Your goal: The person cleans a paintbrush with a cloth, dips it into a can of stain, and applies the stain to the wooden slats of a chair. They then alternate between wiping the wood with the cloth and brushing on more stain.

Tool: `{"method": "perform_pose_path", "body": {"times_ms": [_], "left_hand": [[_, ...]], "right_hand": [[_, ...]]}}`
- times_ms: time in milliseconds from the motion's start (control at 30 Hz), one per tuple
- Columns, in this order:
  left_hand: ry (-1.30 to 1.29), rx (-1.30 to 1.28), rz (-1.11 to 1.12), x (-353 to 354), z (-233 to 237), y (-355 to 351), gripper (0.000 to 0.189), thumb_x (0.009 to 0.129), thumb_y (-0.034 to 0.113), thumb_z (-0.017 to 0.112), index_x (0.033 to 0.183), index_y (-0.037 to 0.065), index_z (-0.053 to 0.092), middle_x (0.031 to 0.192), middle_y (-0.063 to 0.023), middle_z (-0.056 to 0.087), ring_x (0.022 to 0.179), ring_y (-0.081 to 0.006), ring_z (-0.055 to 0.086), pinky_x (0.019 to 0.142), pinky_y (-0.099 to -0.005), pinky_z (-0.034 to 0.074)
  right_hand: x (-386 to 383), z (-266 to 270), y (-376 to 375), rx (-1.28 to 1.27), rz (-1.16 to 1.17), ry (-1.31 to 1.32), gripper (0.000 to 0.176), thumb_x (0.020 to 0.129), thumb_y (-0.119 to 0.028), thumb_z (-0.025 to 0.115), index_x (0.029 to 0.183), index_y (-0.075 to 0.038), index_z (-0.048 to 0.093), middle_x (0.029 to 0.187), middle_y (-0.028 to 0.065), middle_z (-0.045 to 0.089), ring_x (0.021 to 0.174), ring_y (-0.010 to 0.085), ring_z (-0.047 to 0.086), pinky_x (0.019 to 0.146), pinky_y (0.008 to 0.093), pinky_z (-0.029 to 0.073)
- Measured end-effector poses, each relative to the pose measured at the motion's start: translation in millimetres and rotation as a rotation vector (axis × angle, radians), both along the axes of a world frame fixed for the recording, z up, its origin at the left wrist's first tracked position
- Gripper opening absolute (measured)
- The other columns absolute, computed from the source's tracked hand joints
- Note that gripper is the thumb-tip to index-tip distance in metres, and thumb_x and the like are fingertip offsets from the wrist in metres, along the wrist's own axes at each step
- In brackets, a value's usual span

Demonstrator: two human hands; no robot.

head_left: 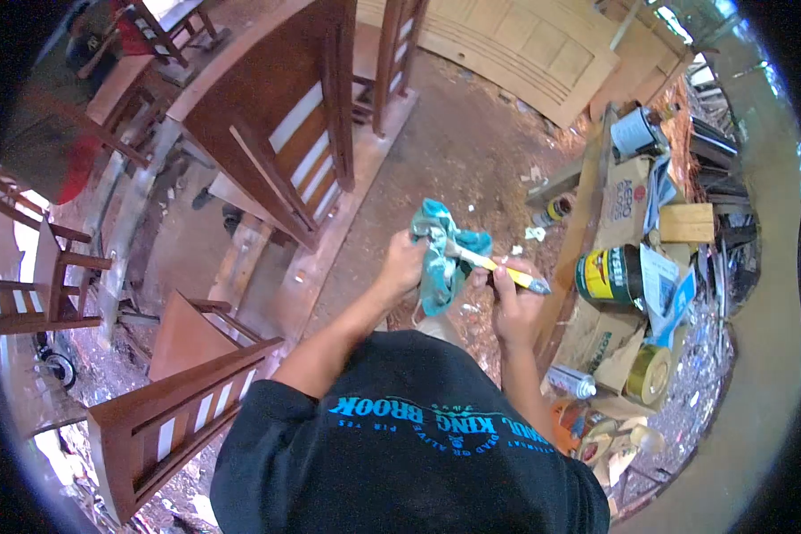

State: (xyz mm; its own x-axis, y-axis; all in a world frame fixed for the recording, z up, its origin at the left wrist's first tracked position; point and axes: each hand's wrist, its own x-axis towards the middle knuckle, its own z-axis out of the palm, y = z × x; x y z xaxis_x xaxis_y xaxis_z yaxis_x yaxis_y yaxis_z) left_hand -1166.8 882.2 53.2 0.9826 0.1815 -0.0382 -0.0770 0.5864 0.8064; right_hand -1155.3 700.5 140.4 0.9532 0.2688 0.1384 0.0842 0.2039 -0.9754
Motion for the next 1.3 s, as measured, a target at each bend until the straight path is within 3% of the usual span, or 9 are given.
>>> {"method": "perform_pose_path", "body": {"times_ms": [100, 200, 333, 467, 600, 800, 1100, 1200, 1300], "left_hand": [[0.027, 0.154, -0.025, 0, 8, 8, 0.019, 0.088, 0.007, 0.058, 0.106, 0.001, 0.064, 0.100, -0.0057, 0.068, 0.088, -0.0133, 0.064, 0.079, -0.0298, 0.052], [-0.112, 0.237, -0.014, -1, 2, 9, 0.024, 0.084, 0.005, 0.060, 0.107, -0.001, 0.064, 0.102, -0.0074, 0.069, 0.092, -0.0158, 0.064, 0.085, -0.0310, 0.050], [-0.058, 0.139, -0.109, -3, 8, 13, 0.031, 0.079, 0.001, 0.060, 0.110, -0.002, 0.063, 0.106, -0.0081, 0.068, 0.096, -0.0173, 0.064, 0.089, -0.0316, 0.049], [0.002, 0.117, -0.227, -7, 9, 19, 0.030, 0.081, 0.001, 0.062, 0.110, -0.001, 0.064, 0.105, -0.0072, 0.068, 0.096, -0.0158, 0.064, 0.088, -0.0303, 0.050], [-0.039, 0.105, -0.100, -11, 0, 18, 0.023, 0.085, 0.006, 0.063, 0.107, 0.000, 0.066, 0.100, -0.0063, 0.069, 0.091, -0.0163, 0.065, 0.085, -0.0308, 0.050], [0.017, 0.092, -0.145, -19, 1, 25, 0.018, 0.089, 0.004, 0.057, 0.103, 0.000, 0.067, 0.099, -0.0072, 0.070, 0.090, -0.0169, 0.065, 0.084, -0.0308, 0.050], [0.055, 0.232, -0.195, -21, 2, 29, 0.023, 0.086, 0.001, 0.058, 0.108, 0.000, 0.065, 0.102, -0.0062, 0.069, 0.093, -0.0155, 0.063, 0.087, -0.0309, 0.048], [-0.037, 0.255, -0.157, -20, -16, 24, 0.025, 0.086, 0.000, 0.058, 0.110, 0.001, 0.065, 0.104, -0.0043, 0.068, 0.095, -0.0139, 0.061, 0.088, -0.0313, 0.048], [-0.039, 0.439, -0.091, -20, -11, 20, 0.024, 0.087, 0.002, 0.058, 0.110, 0.001, 0.064, 0.105, -0.0030, 0.067, 0.096, -0.0130, 0.059, 0.090, -0.0317, 0.047]], "right_hand": [[-3, 2, 3, 0.034, -0.032, 0.014, 0.011, 0.094, -0.001, 0.055, 0.105, 0.002, 0.057, 0.092, 0.0185, 0.066, 0.075, 0.0216, 0.067, 0.069, 0.0322, 0.056], [0, -4, 1, 0.071, -0.084, 0.020, 0.012, 0.094, 0.000, 0.053, 0.106, 0.002, 0.056, 0.091, 0.0174, 0.065, 0.075, 0.0214, 0.067, 0.069, 0.0321, 0.056], [1, -3, 1, 0.088, -0.082, -0.023, 0.012, 0.095, 0.001, 0.052, 0.107, 0.002, 0.054, 0.091, 0.0186, 0.065, 0.074, 0.0219, 0.067, 0.068, 0.0337, 0.056], [-1, -2, 4, 0.090, -0.078, -0.013, 0.011, 0.095, 0.000, 0.052, 0.106, 0.002, 0.054, 0.091, 0.0201, 0.066, 0.074, 0.0217, 0.067, 0.068, 0.0324, 0.056], [-8, -1, 7, 0.037, -0.049, -0.011, 0.010, 0.095, -0.002, 0.054, 0.105, 0.002, 0.054, 0.091, 0.0195, 0.067, 0.074, 0.0209, 0.067, 0.068, 0.0317, 0.055], [-19, -10, 6, 0.017, -0.039, 0.001, 0.011, 0.094, -0.002, 0.057, 0.103, 0.003, 0.055, 0.090, 0.0189, 0.067, 0.073, 0.0206, 0.067, 0.065, 0.0316, 0.056], [-25, -22, 6, -0.006, -0.070, 0.099, 0.012, 0.092, 0.000, 0.058, 0.104, 0.002, 0.055, 0.089, 0.0160, 0.066, 0.071, 0.0200, 0.067, 0.065, 0.0310, 0.056], [-25, -31, 2, -0.037, -0.081, 0.065, 0.013, 0.092, 0.000, 0.058, 0.105, 0.002, 0.055, 0.094, 0.0159, 0.065, 0.074, 0.0203, 0.067, 0.065, 0.0312, 0.056], [-25, -37, 1, -0.028, -0.081, 0.036, 0.014, 0.093, -0.002, 0.057, 0.106, 0.002, 0.055, 0.101, 0.0168, 0.063, 0.078, 0.0207, 0.067, 0.067, 0.0317, 0.056]]}}
